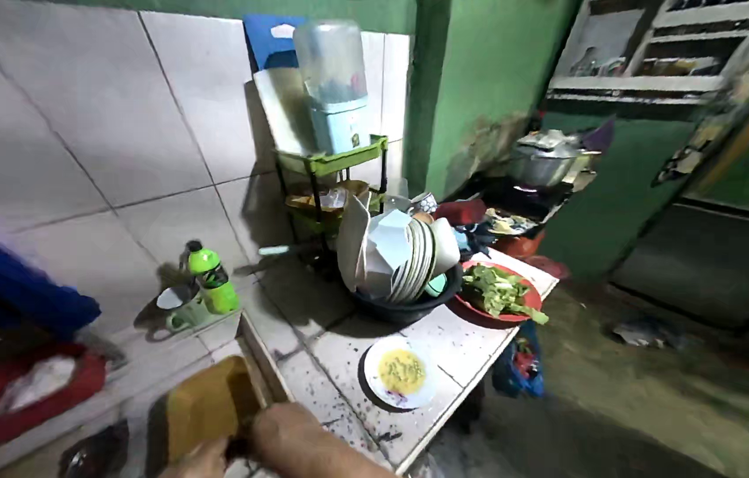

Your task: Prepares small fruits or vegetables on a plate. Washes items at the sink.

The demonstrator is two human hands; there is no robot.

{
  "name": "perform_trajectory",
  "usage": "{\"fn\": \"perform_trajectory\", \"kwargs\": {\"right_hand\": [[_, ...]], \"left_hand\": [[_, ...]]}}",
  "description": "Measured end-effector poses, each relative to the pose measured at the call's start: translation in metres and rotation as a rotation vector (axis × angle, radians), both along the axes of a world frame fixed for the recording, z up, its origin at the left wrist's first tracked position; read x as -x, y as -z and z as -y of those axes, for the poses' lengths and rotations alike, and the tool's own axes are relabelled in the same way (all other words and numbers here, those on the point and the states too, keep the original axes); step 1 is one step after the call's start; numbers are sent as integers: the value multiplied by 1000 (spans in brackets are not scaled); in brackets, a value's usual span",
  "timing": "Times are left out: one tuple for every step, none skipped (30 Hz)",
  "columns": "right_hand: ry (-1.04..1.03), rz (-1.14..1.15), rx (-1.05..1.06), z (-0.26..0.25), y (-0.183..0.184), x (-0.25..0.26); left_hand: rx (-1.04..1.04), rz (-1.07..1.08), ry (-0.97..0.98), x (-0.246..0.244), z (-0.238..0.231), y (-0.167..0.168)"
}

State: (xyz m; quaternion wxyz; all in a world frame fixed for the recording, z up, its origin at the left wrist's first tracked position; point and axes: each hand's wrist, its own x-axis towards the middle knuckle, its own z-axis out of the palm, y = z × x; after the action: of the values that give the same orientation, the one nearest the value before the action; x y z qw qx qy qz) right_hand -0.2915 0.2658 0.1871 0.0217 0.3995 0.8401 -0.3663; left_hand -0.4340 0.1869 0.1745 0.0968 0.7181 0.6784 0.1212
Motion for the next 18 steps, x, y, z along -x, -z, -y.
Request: {"fn": "perform_trajectory", "kwargs": {"right_hand": [[-8, 16, -17, -2, -3, -22], [-31, 32, -40, -5, -5, -41], [-50, 59, -67, -8, -8, -57], [-56, 85, -108, -13, -9, -72], [-48, 97, -176, -19, -9, -85], [-39, 89, -258, -26, -6, -97], [-34, 58, -336, -32, -6, -105], [-32, 5, -390, -36, -10, -111], [-35, -44, -426, -39, -18, -114], [-43, -98, -459, -40, -29, -116], [-58, -159, -497, -41, -39, -116], [-79, -226, -540, -42, -49, -115], [-106, -293, -571, -43, -61, -114], [-143, -344, -560, -45, -74, -112], [-185, -390, -501, -47, -85, -112], [-219, -457, -404, -51, -92, -110], [-230, -568, -285, -55, -90, -106], [-218, -694, -173, -58, -80, -99]], "left_hand": [[-71, 13, 8, -16, -1, 3], [-85, 0, -18, -33, -4, 2], [-95, -39, -56, -46, -9, 0], [-152, -87, -79, -56, -15, 1], [-201, -117, -96, -63, -22, 0], [-242, -128, -105, -67, -28, -3], [-270, -124, -110, -71, -32, -9], [-310, -115, -115, -73, -33, -17], [-360, -110, -127, -74, -32, -27], [-420, -116, -147, -73, -28, -40], [-480, -116, -166, -71, -22, -53], [-531, -98, -192, -68, -13, -68], [-577, -50, -210, -65, -4, -81], [-611, 30, -216, -59, 5, -92], [-621, 156, -201, -51, 13, -99], [-597, 310, -169, -41, 20, -102], [-575, 460, -129, -25, 25, -96], [-567, 593, -136, -8, 24, -81]]}}
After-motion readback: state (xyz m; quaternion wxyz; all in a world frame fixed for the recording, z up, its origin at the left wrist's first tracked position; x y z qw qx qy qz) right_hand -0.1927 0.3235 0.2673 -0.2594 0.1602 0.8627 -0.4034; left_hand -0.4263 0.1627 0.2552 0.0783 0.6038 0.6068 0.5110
